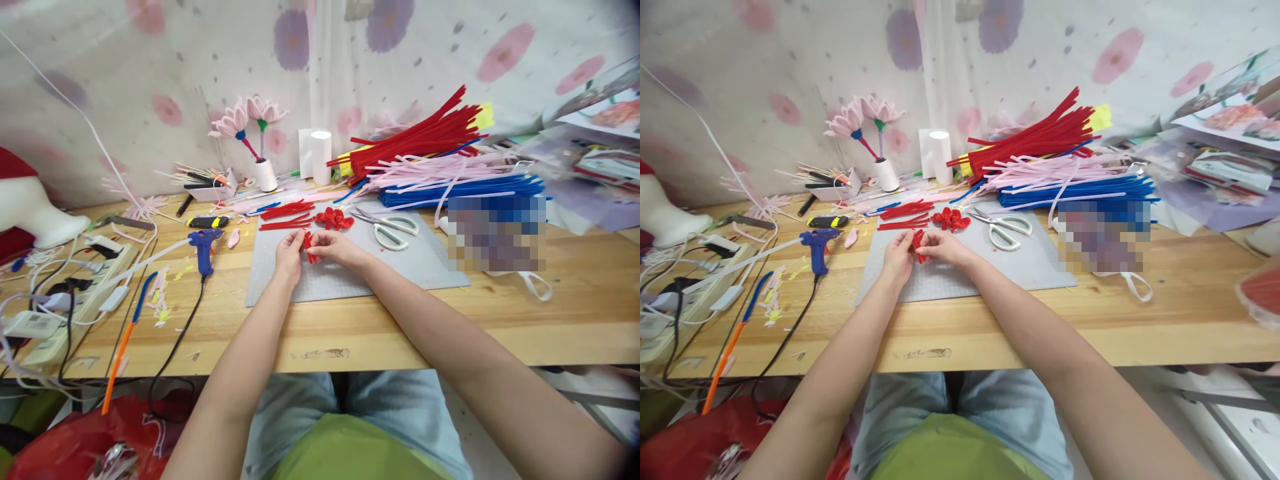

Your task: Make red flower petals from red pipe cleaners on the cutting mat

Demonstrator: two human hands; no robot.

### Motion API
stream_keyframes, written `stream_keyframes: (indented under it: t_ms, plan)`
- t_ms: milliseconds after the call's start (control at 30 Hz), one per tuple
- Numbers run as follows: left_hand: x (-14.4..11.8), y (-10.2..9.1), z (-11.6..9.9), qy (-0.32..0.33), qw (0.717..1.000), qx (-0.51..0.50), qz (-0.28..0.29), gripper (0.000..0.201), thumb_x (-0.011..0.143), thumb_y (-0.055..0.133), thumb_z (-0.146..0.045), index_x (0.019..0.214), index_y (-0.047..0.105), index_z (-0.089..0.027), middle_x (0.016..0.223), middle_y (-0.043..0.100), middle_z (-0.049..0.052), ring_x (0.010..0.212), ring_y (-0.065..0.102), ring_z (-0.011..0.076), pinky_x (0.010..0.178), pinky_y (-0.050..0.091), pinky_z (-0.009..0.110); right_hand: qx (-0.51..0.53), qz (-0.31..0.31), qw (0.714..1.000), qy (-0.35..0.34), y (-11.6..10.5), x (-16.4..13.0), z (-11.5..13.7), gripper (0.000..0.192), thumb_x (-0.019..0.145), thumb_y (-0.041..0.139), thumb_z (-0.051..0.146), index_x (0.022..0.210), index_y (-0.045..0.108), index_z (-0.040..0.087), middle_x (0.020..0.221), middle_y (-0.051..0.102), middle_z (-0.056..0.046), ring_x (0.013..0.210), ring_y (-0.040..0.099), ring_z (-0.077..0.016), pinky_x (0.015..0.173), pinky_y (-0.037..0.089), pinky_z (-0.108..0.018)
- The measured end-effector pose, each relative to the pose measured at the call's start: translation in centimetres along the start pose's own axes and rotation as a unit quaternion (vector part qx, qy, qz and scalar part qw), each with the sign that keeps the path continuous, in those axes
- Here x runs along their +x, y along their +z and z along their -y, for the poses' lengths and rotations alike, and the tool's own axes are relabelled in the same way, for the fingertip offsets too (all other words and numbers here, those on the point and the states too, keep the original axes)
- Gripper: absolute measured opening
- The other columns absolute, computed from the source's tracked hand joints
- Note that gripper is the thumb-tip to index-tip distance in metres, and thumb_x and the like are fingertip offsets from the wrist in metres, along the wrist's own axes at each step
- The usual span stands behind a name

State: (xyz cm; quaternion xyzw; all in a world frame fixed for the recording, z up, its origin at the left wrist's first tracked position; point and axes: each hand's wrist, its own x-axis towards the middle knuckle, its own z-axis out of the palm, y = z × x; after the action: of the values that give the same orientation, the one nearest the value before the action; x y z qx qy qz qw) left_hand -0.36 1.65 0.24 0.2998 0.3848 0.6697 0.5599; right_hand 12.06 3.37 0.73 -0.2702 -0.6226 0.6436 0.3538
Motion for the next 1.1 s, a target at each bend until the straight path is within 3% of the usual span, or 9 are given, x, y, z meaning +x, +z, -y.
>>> stream_keyframes:
  t_ms: [233,567,767,933,1100]
  plan:
    - [0.2,0.2,0.4,0.009,0.999,0.007,-0.044,0.023,0.059,0.071,-0.030,0.066,0.057,-0.014,0.061,0.059,-0.003,0.055,0.052,0.0057,0.056,0.039,0.019,-0.003,-0.017,1.000,0.023,0.0,0.4,-0.2,0.034,0.056,0.072,0.038,0.066,0.049,0.015,0.055,0.054,0.004,0.048,0.047,-0.0071,0.052,0.038,-0.023]
    - [0.1,0.3,0.2,-0.011,0.999,0.040,-0.013,0.024,0.062,0.069,-0.032,0.066,0.053,-0.015,0.062,0.058,-0.002,0.054,0.051,0.0062,0.053,0.038,0.019,-0.067,-0.016,0.997,0.038,0.2,0.1,-0.1,0.027,0.064,0.064,0.038,0.060,0.057,0.012,0.053,0.052,0.003,0.050,0.044,-0.0062,0.053,0.035,-0.021]
    - [0.0,-0.4,-0.8,0.017,0.984,0.176,-0.032,0.023,0.061,0.069,-0.033,0.066,0.057,-0.015,0.058,0.056,-0.003,0.051,0.048,0.0060,0.051,0.037,0.019,-0.048,-0.045,0.996,0.066,0.3,0.0,-0.2,0.022,0.066,0.063,0.033,0.063,0.056,0.013,0.056,0.055,0.002,0.049,0.048,-0.0056,0.051,0.040,-0.020]
    - [-0.1,-0.8,-1.1,0.048,0.967,0.249,-0.006,0.015,0.061,0.068,-0.025,0.073,0.067,-0.016,0.067,0.064,0.000,0.060,0.053,0.0082,0.058,0.039,0.020,-0.025,-0.011,0.996,0.088,0.3,0.0,-0.3,0.019,0.067,0.064,0.030,0.065,0.055,0.013,0.060,0.058,0.001,0.050,0.054,-0.0065,0.052,0.047,-0.021]
    - [-0.1,-0.5,-1.3,0.023,0.975,0.210,-0.071,0.007,0.061,0.067,-0.022,0.064,0.067,-0.015,0.055,0.061,-0.001,0.052,0.050,0.0080,0.052,0.036,0.020,0.002,0.011,0.994,0.107,0.6,-0.1,-0.1,0.018,0.063,0.069,0.025,0.066,0.055,0.013,0.061,0.061,0.000,0.052,0.057,-0.0074,0.057,0.050,-0.023]
